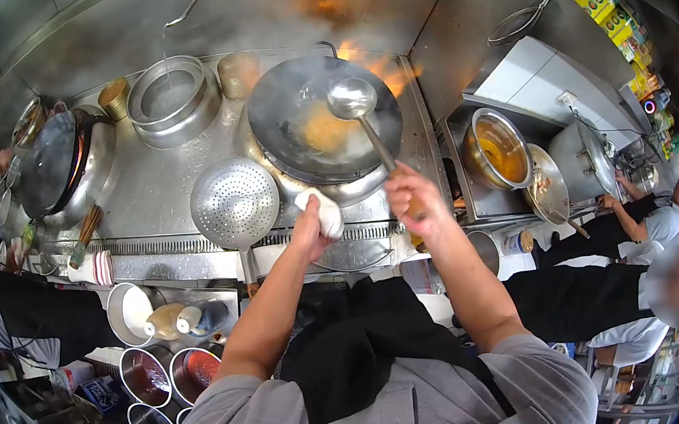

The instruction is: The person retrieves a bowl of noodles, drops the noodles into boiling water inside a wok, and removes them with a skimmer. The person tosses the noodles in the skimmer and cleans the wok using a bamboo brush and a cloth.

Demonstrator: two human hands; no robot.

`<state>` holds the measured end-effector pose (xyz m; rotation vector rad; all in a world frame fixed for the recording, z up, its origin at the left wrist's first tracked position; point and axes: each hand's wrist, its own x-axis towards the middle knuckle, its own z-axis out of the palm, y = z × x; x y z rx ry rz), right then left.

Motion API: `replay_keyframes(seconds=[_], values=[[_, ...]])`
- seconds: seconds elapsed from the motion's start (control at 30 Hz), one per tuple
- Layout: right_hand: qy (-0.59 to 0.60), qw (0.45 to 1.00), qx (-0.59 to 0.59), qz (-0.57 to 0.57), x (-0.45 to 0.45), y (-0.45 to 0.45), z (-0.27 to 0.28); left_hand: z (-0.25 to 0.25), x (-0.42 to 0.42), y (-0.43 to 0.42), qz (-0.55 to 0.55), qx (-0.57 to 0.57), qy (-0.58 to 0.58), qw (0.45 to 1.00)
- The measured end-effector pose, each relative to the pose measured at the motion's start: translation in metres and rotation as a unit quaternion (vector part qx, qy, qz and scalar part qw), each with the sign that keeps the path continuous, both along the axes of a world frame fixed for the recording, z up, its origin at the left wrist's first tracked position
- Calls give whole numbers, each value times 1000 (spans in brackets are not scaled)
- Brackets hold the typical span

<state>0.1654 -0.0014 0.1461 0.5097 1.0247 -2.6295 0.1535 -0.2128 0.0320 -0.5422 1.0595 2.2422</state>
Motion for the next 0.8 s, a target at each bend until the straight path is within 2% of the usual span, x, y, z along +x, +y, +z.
replay_keyframes(seconds=[0.03,0.07,0.13,0.2,0.27,0.3,0.33,0.37,0.4,0.43,0.47,0.5,0.57,0.6,0.67,0.7,0.73,0.8], values=[[-25,988,150,-3,9,-21,13,-13,-15,5,-7,0,18,1000],[-24,988,149,-9,14,-23,14,-10,-25,11,-16,1,36,999],[-25,910,400,107,20,-24,18,-8,-33,22,5,-1,16,1000],[24,849,493,191,28,-15,5,-9,-40,27,9,-5,14,1000],[20,864,438,246,40,-22,8,-11,-33,22,18,-10,22,1000],[-32,902,359,240,37,-22,15,-18,-29,18,14,-7,28,999],[-31,900,361,241,22,-15,11,-23,-26,17,7,-4,32,999],[-31,936,281,211,0,0,-1,-9,-19,19,43,-16,-6,999],[-28,962,201,180,-15,13,-17,-15,-17,21,44,-13,-6,999],[-11,956,241,167,-21,14,-37,-28,-16,18,32,-5,5,999],[-3,905,394,164,-11,-1,-47,-36,-13,12,19,-1,16,1000],[6,864,476,163,8,-17,-53,-37,-9,6,15,-2,15,1000],[-3,833,533,148,47,-39,-38,-36,-5,-8,23,-12,10,1000],[-2,834,532,148,42,-29,-37,-35,-5,-13,26,-19,2,999],[-17,931,311,190,31,4,-33,-35,-7,-17,23,-8,-1,1000],[-39,952,251,170,16,6,-9,-39,-9,-16,1,-7,15,1000],[-39,968,183,166,-5,20,-24,-38,-14,-15,-20,-6,35,999],[0,949,272,162,-21,10,-50,-22,-17,-2,3,-19,29,999]])
